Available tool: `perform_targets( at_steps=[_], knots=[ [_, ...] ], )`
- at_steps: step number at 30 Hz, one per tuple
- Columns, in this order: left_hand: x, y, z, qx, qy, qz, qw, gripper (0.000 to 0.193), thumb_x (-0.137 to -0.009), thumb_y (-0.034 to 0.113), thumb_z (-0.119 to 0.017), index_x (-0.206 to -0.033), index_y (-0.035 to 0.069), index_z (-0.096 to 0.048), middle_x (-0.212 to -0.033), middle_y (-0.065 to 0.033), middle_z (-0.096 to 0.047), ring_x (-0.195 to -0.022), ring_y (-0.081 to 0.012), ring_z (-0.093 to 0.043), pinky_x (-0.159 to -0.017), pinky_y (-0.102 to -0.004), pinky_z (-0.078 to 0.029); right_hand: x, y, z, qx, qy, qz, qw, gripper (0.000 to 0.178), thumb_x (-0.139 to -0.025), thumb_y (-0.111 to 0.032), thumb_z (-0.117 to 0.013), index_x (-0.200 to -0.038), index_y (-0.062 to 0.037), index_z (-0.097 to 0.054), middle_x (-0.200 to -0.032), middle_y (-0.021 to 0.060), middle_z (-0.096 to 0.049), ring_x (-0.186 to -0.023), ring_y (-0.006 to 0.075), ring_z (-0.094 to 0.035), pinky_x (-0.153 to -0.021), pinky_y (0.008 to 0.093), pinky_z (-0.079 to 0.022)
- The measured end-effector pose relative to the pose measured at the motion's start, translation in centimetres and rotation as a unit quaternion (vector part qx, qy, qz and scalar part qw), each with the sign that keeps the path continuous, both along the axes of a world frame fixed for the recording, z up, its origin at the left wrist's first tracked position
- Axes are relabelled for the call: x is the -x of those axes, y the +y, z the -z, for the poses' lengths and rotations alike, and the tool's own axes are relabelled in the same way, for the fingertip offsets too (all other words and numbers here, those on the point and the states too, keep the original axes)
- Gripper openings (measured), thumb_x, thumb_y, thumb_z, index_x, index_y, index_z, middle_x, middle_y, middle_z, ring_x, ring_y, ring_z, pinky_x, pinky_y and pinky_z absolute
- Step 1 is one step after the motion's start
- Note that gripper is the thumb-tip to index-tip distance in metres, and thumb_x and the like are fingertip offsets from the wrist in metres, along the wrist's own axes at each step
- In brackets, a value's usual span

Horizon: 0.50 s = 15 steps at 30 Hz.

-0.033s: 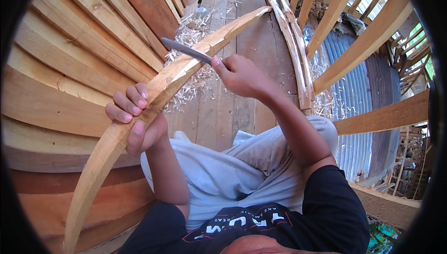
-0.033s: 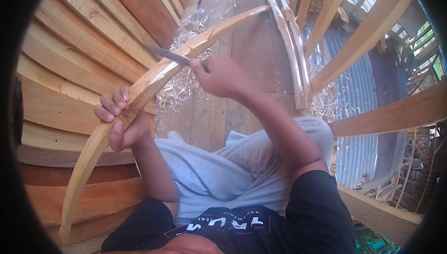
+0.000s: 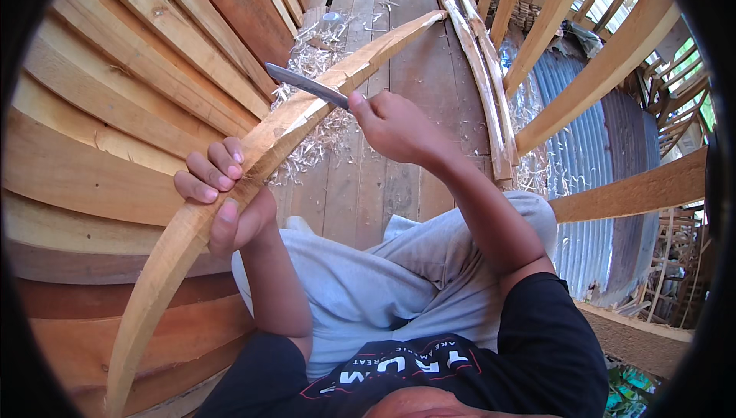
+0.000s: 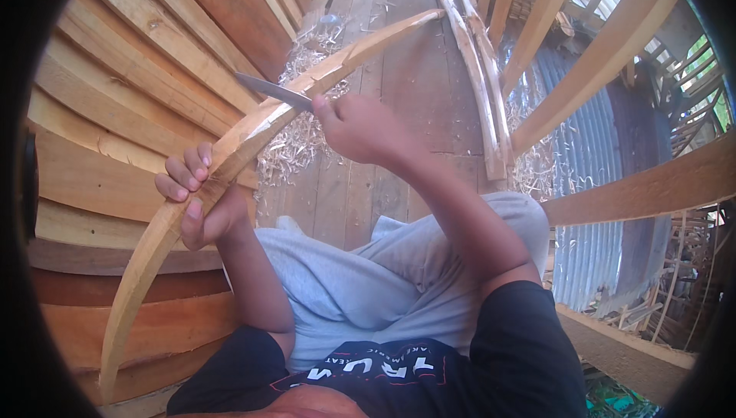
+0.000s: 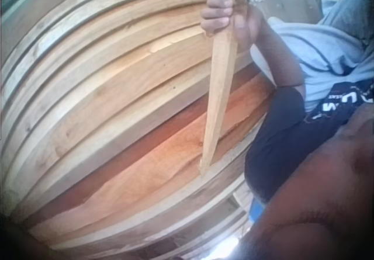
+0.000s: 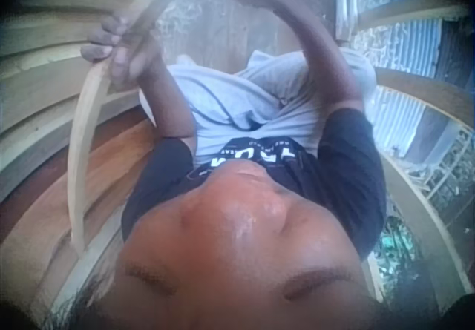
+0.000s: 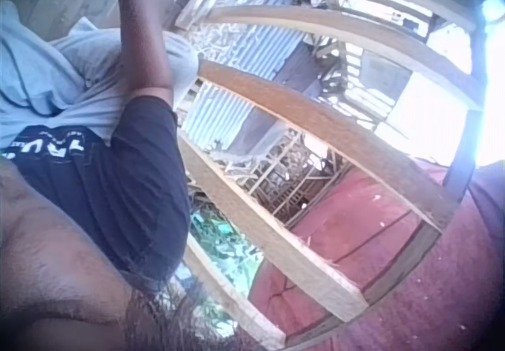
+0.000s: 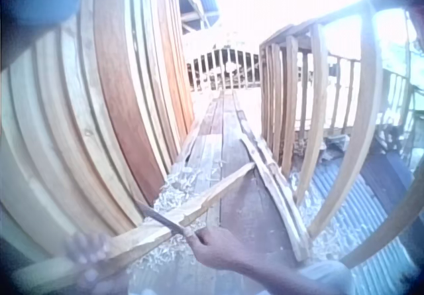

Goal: The person is sitting on the floor and using a knife to carve a long, curved piece of wood. They hold the wood with one hand and carefully shave off thin layers with the other, creating wood shavings that accumulate on the floor.

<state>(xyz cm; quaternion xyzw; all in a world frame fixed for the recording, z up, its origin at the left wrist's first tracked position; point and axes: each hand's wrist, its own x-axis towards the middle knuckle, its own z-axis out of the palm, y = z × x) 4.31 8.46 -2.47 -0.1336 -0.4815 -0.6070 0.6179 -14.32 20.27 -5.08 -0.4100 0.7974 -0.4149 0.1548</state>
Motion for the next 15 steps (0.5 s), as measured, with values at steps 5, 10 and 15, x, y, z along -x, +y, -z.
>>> perform_targets(
  at_steps=[5, 10, 15],
  knots=[
    [0.3, 0.6, -0.2, 0.019, -0.005, 0.009, 1.0, 0.026, -0.063, 0.016, -0.063, -0.08, 0.017, -0.045, -0.077, 0.0007, -0.044, -0.074, -0.0148, -0.048, -0.081, -0.0329, -0.04, 3.6, -0.6, 2.0, -0.008, -0.05, 0.193, 0.98, 0.069, -0.103, -0.042, -0.026, -0.07, 0.0066, -0.063, -0.072, 0.032, -0.06, -0.078, 0.05, -0.061, -0.075, 0.0533, -0.046],
    [0.0, 0.7, -0.1, 0.038, -0.01, 0.003, 0.999, 0.025, -0.064, 0.016, -0.064, -0.081, 0.018, -0.045, -0.077, 0.0008, -0.045, -0.074, -0.0144, -0.048, -0.081, -0.0324, -0.04, 0.5, 0.5, -1.9, -0.12, 0.028, 0.081, 0.989, 0.069, -0.101, -0.046, -0.027, -0.077, 0.0059, -0.067, -0.08, 0.0316, -0.064, -0.082, 0.0479, -0.063, -0.082, 0.0524, -0.047],
    [0.4, 1.1, -0.2, 0.056, -0.009, 0.016, 0.998, 0.025, -0.065, 0.016, -0.064, -0.082, 0.017, -0.045, -0.077, 0.0008, -0.046, -0.074, -0.0145, -0.049, -0.08, -0.0323, -0.039, 5.5, 0.8, 2.2, -0.057, 0.039, 0.185, 0.98, 0.065, -0.1, -0.04, -0.028, -0.084, 0.0095, -0.067, -0.084, 0.033, -0.064, -0.084, 0.0498, -0.062, -0.087, 0.052, -0.047]
  ],
)
